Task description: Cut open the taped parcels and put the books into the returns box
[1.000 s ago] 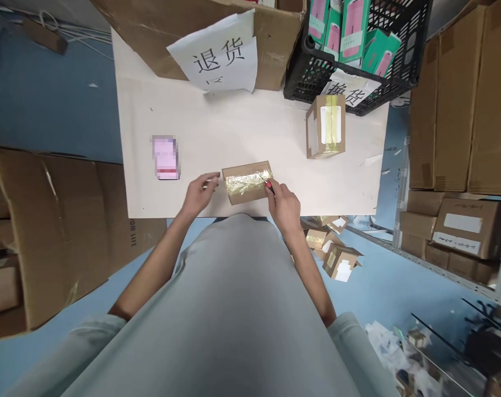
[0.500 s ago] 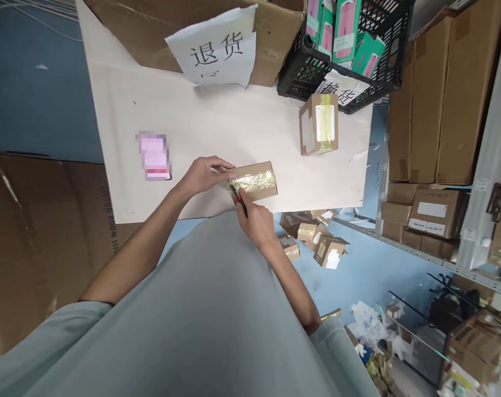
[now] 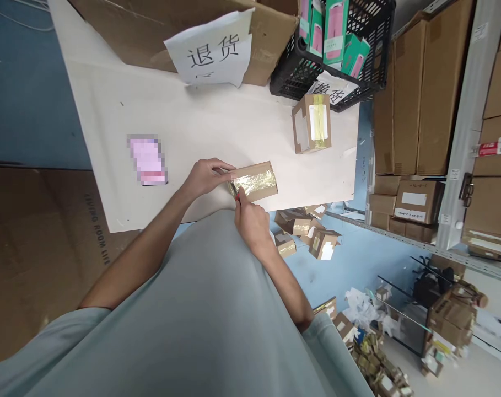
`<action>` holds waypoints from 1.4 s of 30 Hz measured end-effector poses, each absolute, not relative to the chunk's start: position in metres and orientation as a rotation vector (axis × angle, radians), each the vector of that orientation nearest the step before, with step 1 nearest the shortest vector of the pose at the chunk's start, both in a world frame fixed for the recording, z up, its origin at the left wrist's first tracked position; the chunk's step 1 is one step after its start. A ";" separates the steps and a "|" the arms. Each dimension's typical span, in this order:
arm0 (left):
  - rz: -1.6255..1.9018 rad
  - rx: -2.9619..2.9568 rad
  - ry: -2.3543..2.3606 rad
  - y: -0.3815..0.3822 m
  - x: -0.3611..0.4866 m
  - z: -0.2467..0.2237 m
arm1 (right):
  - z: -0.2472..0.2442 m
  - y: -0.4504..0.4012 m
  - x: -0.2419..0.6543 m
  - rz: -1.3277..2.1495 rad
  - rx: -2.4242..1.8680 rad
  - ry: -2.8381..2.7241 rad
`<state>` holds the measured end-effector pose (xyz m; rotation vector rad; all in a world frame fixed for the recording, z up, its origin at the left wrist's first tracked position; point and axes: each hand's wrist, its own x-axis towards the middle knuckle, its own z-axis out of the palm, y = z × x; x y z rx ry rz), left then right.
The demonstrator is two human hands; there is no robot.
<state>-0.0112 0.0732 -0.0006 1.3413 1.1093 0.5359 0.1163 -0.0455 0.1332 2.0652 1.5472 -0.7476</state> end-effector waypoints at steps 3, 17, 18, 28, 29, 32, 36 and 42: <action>0.535 1.327 1.117 0.073 -0.011 0.000 | 0.137 -0.039 0.110 -0.731 2.054 1.511; 0.631 1.185 1.270 0.063 -0.003 0.001 | 0.145 -0.022 0.089 -0.725 1.952 1.488; 0.639 1.193 1.284 0.062 -0.003 0.001 | 0.145 -0.023 0.091 -0.734 1.960 1.490; 0.678 1.259 1.329 0.056 0.004 0.004 | 0.137 -0.051 0.107 -0.834 1.860 1.536; 0.679 1.266 1.340 0.056 0.004 0.003 | 0.139 -0.053 0.110 -0.840 1.858 1.559; 0.680 1.295 1.368 0.054 0.002 0.003 | 0.151 -0.058 0.127 -0.866 1.907 1.614; 0.673 1.427 1.379 0.047 0.005 0.011 | 0.162 -0.059 0.170 -0.819 2.196 1.558; 0.738 1.928 1.189 0.028 0.067 0.034 | 0.150 -0.053 0.233 -0.735 2.461 1.383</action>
